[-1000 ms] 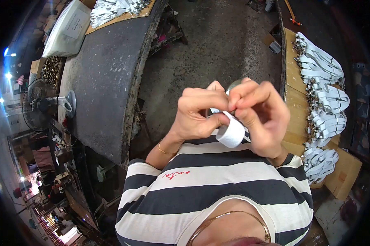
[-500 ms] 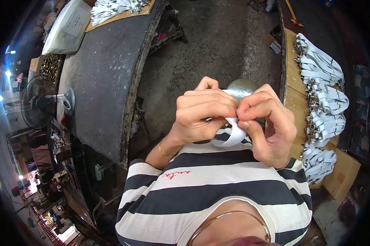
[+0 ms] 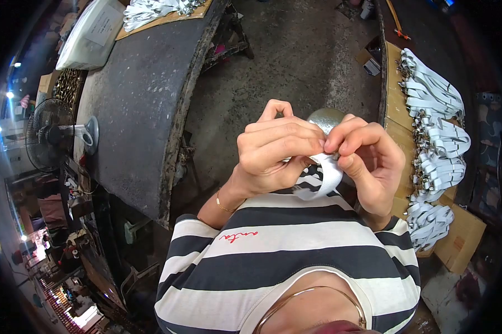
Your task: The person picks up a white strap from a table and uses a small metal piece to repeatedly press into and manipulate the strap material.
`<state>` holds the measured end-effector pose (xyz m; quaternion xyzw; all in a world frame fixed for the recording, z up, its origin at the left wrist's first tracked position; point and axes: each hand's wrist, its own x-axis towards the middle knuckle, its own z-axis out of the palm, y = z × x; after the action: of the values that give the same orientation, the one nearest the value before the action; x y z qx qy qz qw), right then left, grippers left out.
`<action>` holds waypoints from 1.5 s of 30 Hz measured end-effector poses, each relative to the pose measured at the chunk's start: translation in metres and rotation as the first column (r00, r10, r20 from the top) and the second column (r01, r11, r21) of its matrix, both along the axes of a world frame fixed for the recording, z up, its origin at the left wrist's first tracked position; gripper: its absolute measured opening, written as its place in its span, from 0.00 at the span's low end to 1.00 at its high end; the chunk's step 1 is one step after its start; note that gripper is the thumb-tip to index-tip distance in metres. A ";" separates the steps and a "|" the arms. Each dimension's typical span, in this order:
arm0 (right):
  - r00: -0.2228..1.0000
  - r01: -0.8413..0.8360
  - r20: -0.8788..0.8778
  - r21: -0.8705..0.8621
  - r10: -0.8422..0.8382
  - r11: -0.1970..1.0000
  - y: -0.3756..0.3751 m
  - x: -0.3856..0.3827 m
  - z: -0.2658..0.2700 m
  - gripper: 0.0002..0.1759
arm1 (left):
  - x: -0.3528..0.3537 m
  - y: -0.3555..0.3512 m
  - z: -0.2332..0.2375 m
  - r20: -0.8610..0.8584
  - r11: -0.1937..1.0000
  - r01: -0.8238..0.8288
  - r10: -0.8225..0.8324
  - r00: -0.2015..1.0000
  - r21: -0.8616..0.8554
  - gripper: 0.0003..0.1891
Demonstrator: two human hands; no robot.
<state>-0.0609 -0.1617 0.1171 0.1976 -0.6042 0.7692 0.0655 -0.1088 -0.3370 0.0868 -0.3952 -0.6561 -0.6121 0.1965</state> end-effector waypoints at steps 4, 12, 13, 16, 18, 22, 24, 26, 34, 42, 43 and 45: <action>0.939 0.239 -0.326 0.392 -0.109 0.889 0.001 -0.002 0.013 0.12 | -0.001 -0.002 0.002 -0.020 1.000 0.002 -0.003 1.000 -0.023 0.11; 0.803 0.449 -0.579 0.433 -0.141 0.782 -0.007 0.002 -0.001 0.16 | 0.006 -0.001 0.005 -0.092 0.977 -0.089 0.072 0.993 -0.192 0.11; 0.862 0.366 -0.481 0.372 -0.160 0.853 -0.007 0.003 -0.005 0.14 | 0.007 0.000 0.004 -0.093 0.978 -0.086 0.069 0.993 -0.191 0.11; 0.971 0.163 -0.199 0.139 -0.134 0.977 -0.007 0.007 -0.009 0.09 | 0.007 0.004 0.000 -0.074 0.991 -0.074 0.067 0.995 -0.107 0.12; 1.000 0.016 -0.024 -0.092 -0.019 0.996 -0.002 0.008 -0.012 0.05 | 0.007 0.007 -0.002 0.014 0.999 0.025 -0.025 1.000 -0.035 0.12; 0.998 0.053 0.032 -0.116 -0.049 0.992 0.008 0.013 -0.009 0.05 | 0.007 0.013 -0.002 0.023 0.998 0.062 -0.061 0.998 -0.031 0.13; 0.994 0.085 -0.072 0.036 -0.082 0.996 0.016 0.014 -0.005 0.06 | 0.007 0.018 -0.002 0.011 0.998 0.067 -0.066 0.998 -0.015 0.13; 0.984 0.142 -0.120 0.113 -0.128 0.983 0.020 0.016 -0.001 0.08 | 0.008 0.024 -0.001 -0.007 0.998 0.061 -0.061 0.998 -0.024 0.13; 0.826 0.456 -0.524 0.402 -0.209 0.794 0.031 0.017 0.003 0.14 | 0.013 0.041 0.006 -0.130 0.989 -0.034 0.015 0.991 -0.141 0.13; 0.993 0.114 0.070 -0.467 -0.093 0.877 0.034 0.017 -0.013 0.07 | 0.017 0.047 0.004 -0.085 1.000 0.000 -0.002 0.996 -0.020 0.11; 0.993 0.100 -0.033 -0.280 -0.114 0.955 0.038 0.017 -0.014 0.07 | 0.017 0.046 0.003 -0.088 1.000 0.022 -0.023 0.996 -0.008 0.10; 0.986 0.092 -0.136 -0.067 -0.100 0.994 0.039 0.018 -0.014 0.07 | 0.018 0.045 0.002 -0.059 0.999 0.049 -0.048 0.997 0.017 0.10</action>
<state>-0.0431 -0.1223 0.1026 0.2193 -0.5832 0.7675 0.1503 -0.0903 -0.2922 0.0889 -0.4269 -0.6348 -0.6107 0.2044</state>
